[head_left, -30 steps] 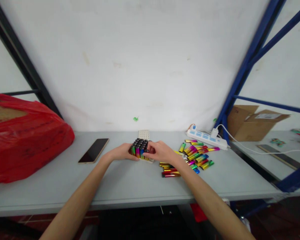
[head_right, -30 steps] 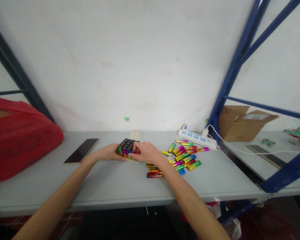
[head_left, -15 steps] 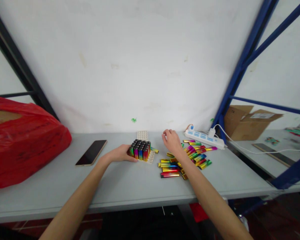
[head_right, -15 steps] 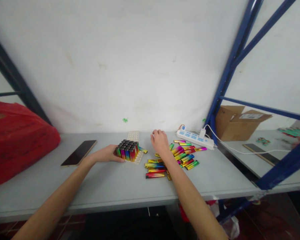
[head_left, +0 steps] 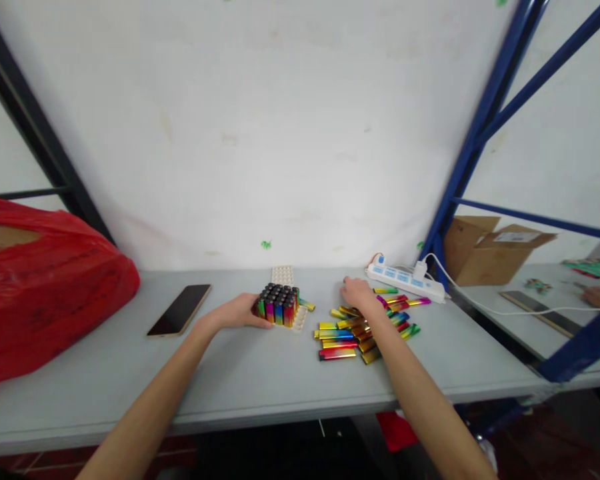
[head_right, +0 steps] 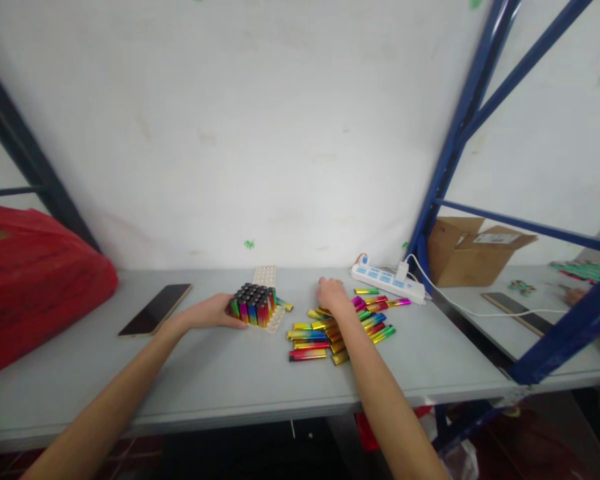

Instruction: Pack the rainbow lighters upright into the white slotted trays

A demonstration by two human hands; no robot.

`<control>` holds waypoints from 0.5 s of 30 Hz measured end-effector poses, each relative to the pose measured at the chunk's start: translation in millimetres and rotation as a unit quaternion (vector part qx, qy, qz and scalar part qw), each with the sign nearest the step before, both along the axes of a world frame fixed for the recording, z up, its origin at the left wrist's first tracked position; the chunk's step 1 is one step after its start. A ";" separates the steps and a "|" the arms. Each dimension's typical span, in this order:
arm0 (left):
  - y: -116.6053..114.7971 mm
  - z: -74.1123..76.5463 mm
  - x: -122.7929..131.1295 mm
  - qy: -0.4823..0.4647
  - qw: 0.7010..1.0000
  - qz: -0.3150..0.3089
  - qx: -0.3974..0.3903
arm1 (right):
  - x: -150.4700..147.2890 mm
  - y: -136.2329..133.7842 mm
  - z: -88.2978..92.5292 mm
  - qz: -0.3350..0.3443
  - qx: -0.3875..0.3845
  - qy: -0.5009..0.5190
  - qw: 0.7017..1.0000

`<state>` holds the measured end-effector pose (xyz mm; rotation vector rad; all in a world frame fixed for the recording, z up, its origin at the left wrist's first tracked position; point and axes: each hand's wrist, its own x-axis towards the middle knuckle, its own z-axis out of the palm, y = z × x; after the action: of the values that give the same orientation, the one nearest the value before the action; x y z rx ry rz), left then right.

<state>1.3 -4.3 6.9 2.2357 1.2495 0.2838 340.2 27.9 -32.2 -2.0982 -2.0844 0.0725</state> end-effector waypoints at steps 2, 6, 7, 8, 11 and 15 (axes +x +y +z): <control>-0.9 1.0 0.4 0.001 1.000 0.001 -0.004 | -13.6 0.0 -0.8 0.086 0.014 0.011 0.996; 0.3 0.0 0.2 0.003 1.000 -0.006 -0.008 | -37.5 -1.7 -2.5 0.280 0.067 0.067 0.955; 1.0 -0.9 -0.1 0.005 1.000 -0.007 -0.008 | -41.5 -1.9 -2.9 0.301 0.073 0.083 0.947; 1.7 -1.8 -0.4 0.007 1.000 -0.008 -0.006 | -44.7 -2.0 -3.3 0.305 0.075 0.096 0.945; 3.2 -4.2 -1.2 0.004 1.000 -0.010 -0.001 | -49.2 -1.4 -5.2 0.275 0.092 0.124 0.949; 3.3 -4.5 -1.3 0.003 1.000 -0.011 -0.003 | -47.3 -0.9 -7.7 0.197 0.105 0.137 0.965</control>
<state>0.0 -1.0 2.3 2.2444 1.2258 0.2652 292.9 27.0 -39.9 -1.4404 -2.1917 0.1762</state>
